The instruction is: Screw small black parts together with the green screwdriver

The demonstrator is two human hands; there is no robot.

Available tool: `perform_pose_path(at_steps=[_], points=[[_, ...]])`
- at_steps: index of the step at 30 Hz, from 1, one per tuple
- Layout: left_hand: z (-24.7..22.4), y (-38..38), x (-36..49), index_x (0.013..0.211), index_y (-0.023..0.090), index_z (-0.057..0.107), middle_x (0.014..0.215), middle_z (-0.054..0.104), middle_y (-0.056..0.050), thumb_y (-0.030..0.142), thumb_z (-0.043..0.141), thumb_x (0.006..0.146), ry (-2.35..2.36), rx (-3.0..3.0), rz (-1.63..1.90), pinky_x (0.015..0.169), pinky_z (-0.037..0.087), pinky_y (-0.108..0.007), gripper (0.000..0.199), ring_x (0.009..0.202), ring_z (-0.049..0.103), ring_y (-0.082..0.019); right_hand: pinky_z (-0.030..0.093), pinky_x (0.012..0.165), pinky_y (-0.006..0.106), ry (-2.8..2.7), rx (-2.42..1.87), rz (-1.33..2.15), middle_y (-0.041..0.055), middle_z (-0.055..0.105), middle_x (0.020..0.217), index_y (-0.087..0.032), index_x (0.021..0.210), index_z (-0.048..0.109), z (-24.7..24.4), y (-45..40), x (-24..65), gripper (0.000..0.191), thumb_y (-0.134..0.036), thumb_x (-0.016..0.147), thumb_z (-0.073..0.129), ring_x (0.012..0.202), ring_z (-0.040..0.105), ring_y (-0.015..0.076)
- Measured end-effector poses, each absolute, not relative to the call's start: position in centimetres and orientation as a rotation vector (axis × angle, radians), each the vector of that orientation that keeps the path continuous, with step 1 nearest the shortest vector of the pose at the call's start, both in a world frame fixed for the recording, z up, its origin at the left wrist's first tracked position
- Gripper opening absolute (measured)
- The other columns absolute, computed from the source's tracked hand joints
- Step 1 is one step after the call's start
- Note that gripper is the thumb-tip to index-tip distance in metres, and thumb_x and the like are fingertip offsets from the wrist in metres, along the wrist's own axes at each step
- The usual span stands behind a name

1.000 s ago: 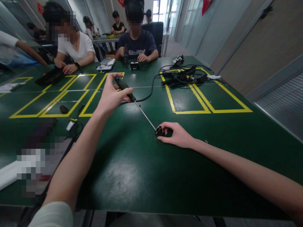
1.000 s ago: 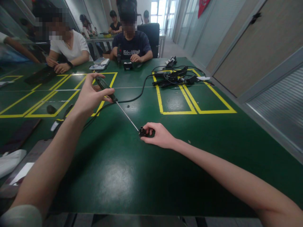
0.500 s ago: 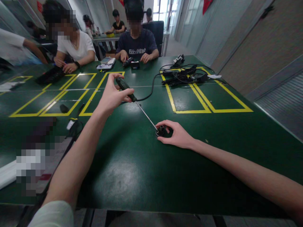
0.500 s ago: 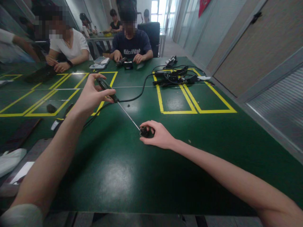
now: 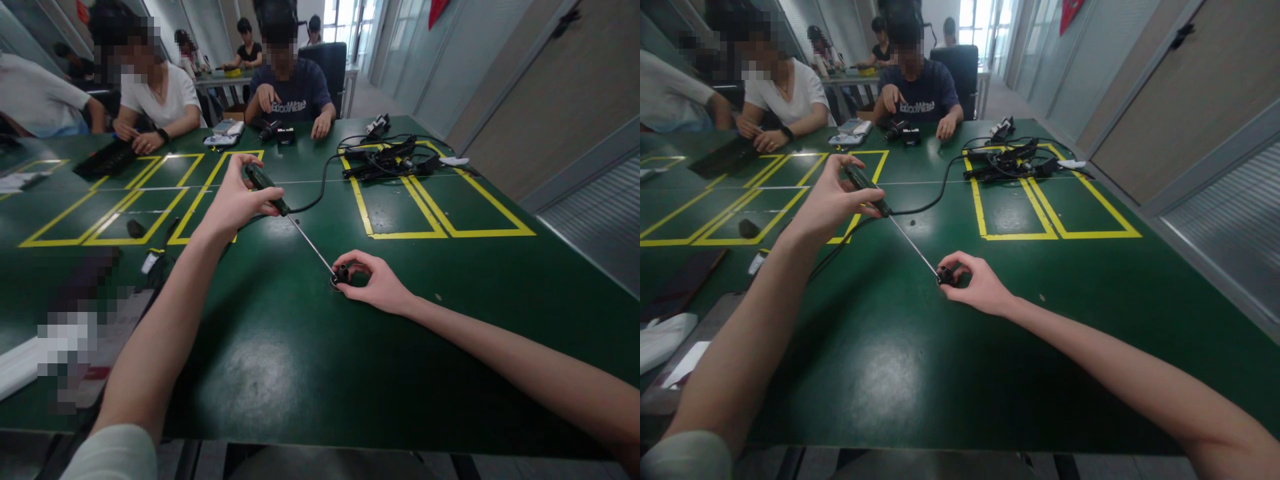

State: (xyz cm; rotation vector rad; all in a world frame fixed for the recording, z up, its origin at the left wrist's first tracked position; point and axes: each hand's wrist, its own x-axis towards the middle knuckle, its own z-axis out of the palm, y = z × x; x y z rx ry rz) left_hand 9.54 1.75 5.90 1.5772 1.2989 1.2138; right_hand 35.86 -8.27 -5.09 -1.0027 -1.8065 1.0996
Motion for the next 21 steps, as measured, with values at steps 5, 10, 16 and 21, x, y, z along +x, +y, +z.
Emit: perform_pose_path(at_steps=[5, 10, 16, 21], points=[[6.4, 1.5, 9.2, 0.129, 0.019, 0.050, 0.098, 0.063, -0.009, 0.016, 0.083, 0.071, 1.353, 1.570, 1.167, 0.075, 0.069, -0.043, 0.067, 0.106, 0.076, -0.036, 0.060, 0.079, 0.035, -1.785, -0.996, 1.064, 0.0062, 0.076, 0.104, -0.020, 0.109, 0.069, -5.2, -8.2, 36.1, 0.035, -0.025, 0.076, 0.081, 0.084, 0.070, 0.0187], [6.7, 1.2, 9.3, 0.129, 0.021, 0.050, 0.107, 0.064, -0.011, 0.017, 0.084, 0.072, 1.383, 1.592, 1.129, 0.075, 0.070, -0.042, 0.067, 0.111, 0.074, -0.037, 0.059, 0.079, 0.036, -1.817, -1.012, 1.035, 0.0061, 0.077, 0.102, -0.020, 0.110, 0.071, -5.2, -8.2, 36.1, 0.037, -0.027, 0.076, 0.081, 0.083, 0.069, 0.0190], [6.9, 1.1, 9.1, 0.132, 0.020, 0.047, 0.104, 0.065, -0.010, 0.018, 0.085, 0.073, 1.343, 1.609, 1.084, 0.082, 0.068, -0.049, 0.071, 0.109, 0.075, -0.037, 0.057, 0.080, 0.036, -1.839, -1.038, 1.021, 0.0054, 0.076, 0.099, -0.019, 0.106, 0.072, -5.2, -8.2, 36.0, 0.032, -0.026, 0.076, 0.079, 0.081, 0.067, 0.0185], [7.5, 0.7, 9.0, 0.134, 0.019, 0.044, 0.101, 0.066, -0.008, 0.018, 0.084, 0.074, 1.392, 1.598, 1.010, 0.087, 0.067, -0.051, 0.072, 0.105, 0.076, -0.035, 0.056, 0.078, 0.036, -1.859, -1.051, 0.978, 0.0058, 0.075, 0.097, -0.019, 0.101, 0.073, -5.2, -8.3, 35.7, 0.025, -0.029, 0.079, 0.078, 0.082, 0.067, 0.0190]])
